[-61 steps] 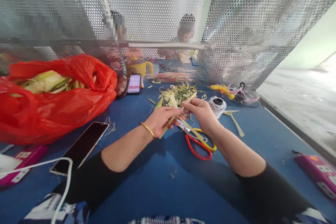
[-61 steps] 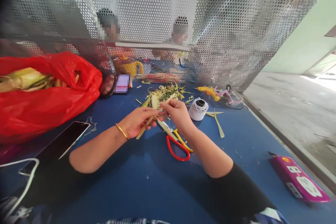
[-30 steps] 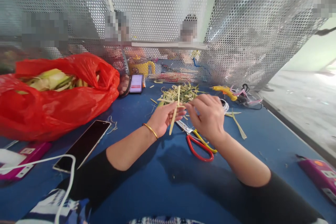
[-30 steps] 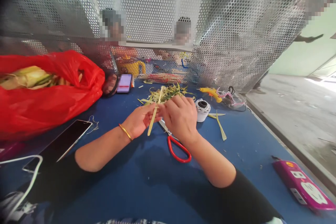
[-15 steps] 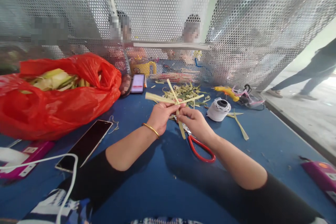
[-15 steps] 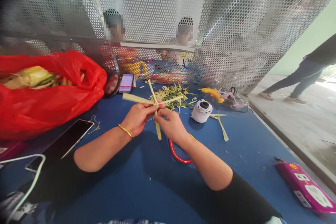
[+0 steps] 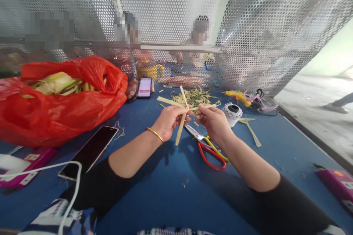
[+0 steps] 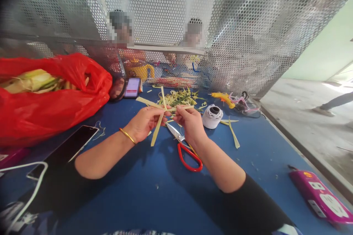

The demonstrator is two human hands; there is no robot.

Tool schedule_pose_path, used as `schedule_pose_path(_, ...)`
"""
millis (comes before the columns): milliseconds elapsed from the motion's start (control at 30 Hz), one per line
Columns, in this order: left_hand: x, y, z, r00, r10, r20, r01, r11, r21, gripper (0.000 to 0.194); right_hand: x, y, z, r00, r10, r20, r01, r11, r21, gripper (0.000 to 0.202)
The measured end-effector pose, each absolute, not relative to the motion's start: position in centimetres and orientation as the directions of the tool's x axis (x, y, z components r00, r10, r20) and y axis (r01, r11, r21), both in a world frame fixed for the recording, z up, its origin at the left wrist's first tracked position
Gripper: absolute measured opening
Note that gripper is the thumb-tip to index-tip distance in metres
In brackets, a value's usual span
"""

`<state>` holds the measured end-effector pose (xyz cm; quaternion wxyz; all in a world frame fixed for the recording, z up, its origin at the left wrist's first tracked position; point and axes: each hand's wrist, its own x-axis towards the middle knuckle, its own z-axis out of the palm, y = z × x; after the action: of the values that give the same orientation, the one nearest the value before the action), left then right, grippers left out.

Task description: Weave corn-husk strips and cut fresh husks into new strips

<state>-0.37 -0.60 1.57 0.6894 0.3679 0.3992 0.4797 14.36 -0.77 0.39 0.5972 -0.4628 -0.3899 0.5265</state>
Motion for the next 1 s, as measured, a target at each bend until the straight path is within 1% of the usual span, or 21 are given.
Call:
schedule_pose_path(33,-0.3,-0.6,1.5,0.22,0.957,-0.191,-0.357,0.261,0.897,0.013,14.3,-0.8,0.3,0.145,0.989,-0.01,-0.287,0.032,-0.957,0.05)
schedule_pose_path(100,0.0,-0.6,1.3,0.19,0.968,-0.161,-0.335,0.218,0.917,0.015,14.1,-1.0,0.3,0.137,0.99,0.03,-0.267,0.067,-0.961,0.049)
schedule_pose_path(200,0.2,-0.3,0.9,0.132,0.985,-0.116,-0.303,0.151,0.941,0.016,13.9,-1.2,0.4,0.127,0.985,0.119,-0.18,0.141,-0.973,0.044)
schedule_pose_path(300,-0.1,0.0,0.8,0.117,0.989,-0.092,-0.281,0.122,0.952,0.02,14.2,-1.3,0.6,0.147,0.961,0.234,-0.098,0.25,-0.963,0.038)
schedule_pose_path(400,-0.5,0.2,1.1,0.135,0.987,-0.085,-0.245,0.117,0.962,0.022,15.2,-0.8,1.1,0.13,0.954,0.271,-0.004,0.274,-0.962,0.034)
schedule_pose_path(467,-0.8,0.1,1.3,0.165,0.982,-0.093,-0.223,0.129,0.966,0.022,16.4,-0.3,1.5,0.189,0.932,0.309,0.131,0.287,-0.949,0.034)
schedule_pose_path(533,-0.9,0.0,1.6,0.225,0.969,-0.1,-0.217,0.15,0.965,0.026,17.6,0.2,2.0,0.28,0.873,0.399,0.343,0.298,-0.891,0.035)
schedule_pose_path(567,-0.9,-0.1,1.8,0.262,0.96,-0.1,-0.218,0.16,0.963,0.03,18.0,0.3,2.2,0.27,0.865,0.424,0.442,0.279,-0.852,0.035)
schedule_pose_path(600,-0.9,-0.2,1.9,0.3,0.948,-0.101,-0.217,0.171,0.961,0.034,18.4,0.3,2.4,0.232,0.881,0.413,0.503,0.255,-0.826,0.037)
schedule_pose_path(633,-0.9,-0.3,2.0,0.334,0.937,-0.102,-0.213,0.181,0.96,0.038,18.5,0.2,2.5,0.175,0.913,0.367,0.523,0.23,-0.821,0.039)
schedule_pose_path(667,-0.9,-0.5,2.0,0.359,0.928,-0.103,-0.204,0.186,0.961,0.04,18.4,0.1,2.6,0.107,0.948,0.298,0.499,0.208,-0.841,0.041)
schedule_pose_path(733,-0.7,-0.7,1.8,0.388,0.916,-0.101,-0.169,0.178,0.969,0.04,17.6,-0.3,2.4,-0.021,0.984,0.177,0.35,0.173,-0.921,0.042)
schedule_pose_path(800,-0.5,-0.8,1.4,0.389,0.917,-0.09,-0.124,0.149,0.981,0.035,16.6,-0.7,2.1,-0.091,0.986,0.137,0.177,0.152,-0.972,0.038)
schedule_pose_path(833,-0.4,-0.8,1.2,0.38,0.921,-0.085,-0.1,0.132,0.986,0.032,16.1,-0.8,1.9,-0.096,0.986,0.134,0.116,0.144,-0.983,0.036)
schedule_pose_path(900,-0.2,-0.8,0.9,0.359,0.93,-0.078,-0.061,0.107,0.992,0.027,15.5,-0.9,1.4,-0.064,0.989,0.135,0.058,0.138,-0.989,0.034)
schedule_pose_path(1000,-0.1,-0.8,0.7,0.359,0.93,-0.077,-0.035,0.096,0.995,0.023,15.4,-0.5,0.5,0.034,0.982,0.184,0.098,0.18,-0.979,0.031)
